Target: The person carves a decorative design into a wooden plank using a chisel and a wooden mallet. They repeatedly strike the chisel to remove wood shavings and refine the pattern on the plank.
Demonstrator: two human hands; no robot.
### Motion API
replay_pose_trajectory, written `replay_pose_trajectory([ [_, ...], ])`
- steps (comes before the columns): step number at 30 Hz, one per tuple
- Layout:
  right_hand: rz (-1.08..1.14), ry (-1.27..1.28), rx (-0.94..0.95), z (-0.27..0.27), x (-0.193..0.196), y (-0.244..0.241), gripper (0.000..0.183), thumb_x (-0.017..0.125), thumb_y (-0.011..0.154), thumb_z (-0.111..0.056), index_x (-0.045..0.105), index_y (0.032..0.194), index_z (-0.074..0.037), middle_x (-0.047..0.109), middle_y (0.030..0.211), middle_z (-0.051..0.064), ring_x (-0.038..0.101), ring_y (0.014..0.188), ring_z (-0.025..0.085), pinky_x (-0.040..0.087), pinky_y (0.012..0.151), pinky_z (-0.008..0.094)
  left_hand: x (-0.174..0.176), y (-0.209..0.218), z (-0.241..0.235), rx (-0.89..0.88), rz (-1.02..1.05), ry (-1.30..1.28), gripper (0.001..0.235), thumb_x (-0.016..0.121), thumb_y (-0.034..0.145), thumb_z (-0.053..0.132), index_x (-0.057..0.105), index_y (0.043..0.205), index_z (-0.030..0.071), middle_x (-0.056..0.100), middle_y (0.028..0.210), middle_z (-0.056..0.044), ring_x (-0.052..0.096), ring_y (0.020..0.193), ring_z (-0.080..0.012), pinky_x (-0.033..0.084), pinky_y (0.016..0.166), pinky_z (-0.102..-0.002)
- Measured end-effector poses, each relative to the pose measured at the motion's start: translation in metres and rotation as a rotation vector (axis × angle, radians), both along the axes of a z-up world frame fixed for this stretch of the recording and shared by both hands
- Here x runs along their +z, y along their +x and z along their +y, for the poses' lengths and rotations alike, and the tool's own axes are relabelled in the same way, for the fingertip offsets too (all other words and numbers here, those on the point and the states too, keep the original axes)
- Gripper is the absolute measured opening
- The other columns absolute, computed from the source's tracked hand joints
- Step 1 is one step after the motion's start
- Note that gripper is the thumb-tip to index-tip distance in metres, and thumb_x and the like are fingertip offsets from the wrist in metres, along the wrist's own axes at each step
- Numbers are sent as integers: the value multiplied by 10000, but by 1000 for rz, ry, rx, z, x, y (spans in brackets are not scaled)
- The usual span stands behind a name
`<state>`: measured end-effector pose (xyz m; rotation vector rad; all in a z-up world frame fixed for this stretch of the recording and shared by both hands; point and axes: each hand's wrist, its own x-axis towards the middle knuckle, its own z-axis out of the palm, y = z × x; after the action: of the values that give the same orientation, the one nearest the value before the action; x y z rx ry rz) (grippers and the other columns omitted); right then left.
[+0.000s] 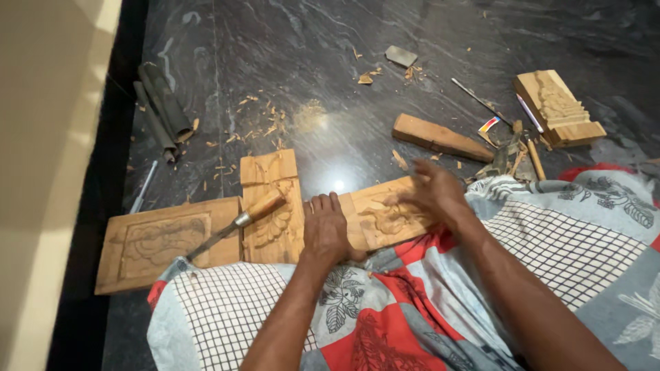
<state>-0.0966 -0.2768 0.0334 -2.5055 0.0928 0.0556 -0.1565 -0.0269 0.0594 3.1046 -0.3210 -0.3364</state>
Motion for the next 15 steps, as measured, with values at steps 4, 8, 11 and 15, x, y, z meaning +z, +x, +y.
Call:
replay_pose_trajectory([
  [4,32,-199,-198,-16,3,-1,737,871,719,-360,619,1390,-186,712,1211,178,668,1130,377,527,924,477,-6,1,-1,24,-118,-32,1481,973,306,638,374,1413,-143,521,1297,-228,438,1275,-380,299,1099,-516],
  [8,110,-139,-221,-21,-7,-4,530,853,738,-331,736,1229,-168,753,1123,164,713,1043,338,546,894,439,-6,-4,-2,35,-106,-29,1308,945,377,626,489,1355,-114,546,1303,-182,470,1279,-344,341,1095,-497],
  [11,124,-97,-207,-25,-14,0,417,787,800,-333,777,1184,-170,800,1024,151,759,953,312,569,859,429,2,-3,-4,34,-50,32,1286,926,429,663,494,1370,-101,524,1367,-173,453,1306,-345,340,1096,-506],
  [15,24,49,-196,-32,-28,4,500,786,743,-298,731,1234,-218,779,1001,135,755,891,307,566,813,414,13,-7,-5,31,-37,44,1365,911,430,737,462,1400,-112,468,1434,-180,413,1315,-343,302,1098,-537],
])
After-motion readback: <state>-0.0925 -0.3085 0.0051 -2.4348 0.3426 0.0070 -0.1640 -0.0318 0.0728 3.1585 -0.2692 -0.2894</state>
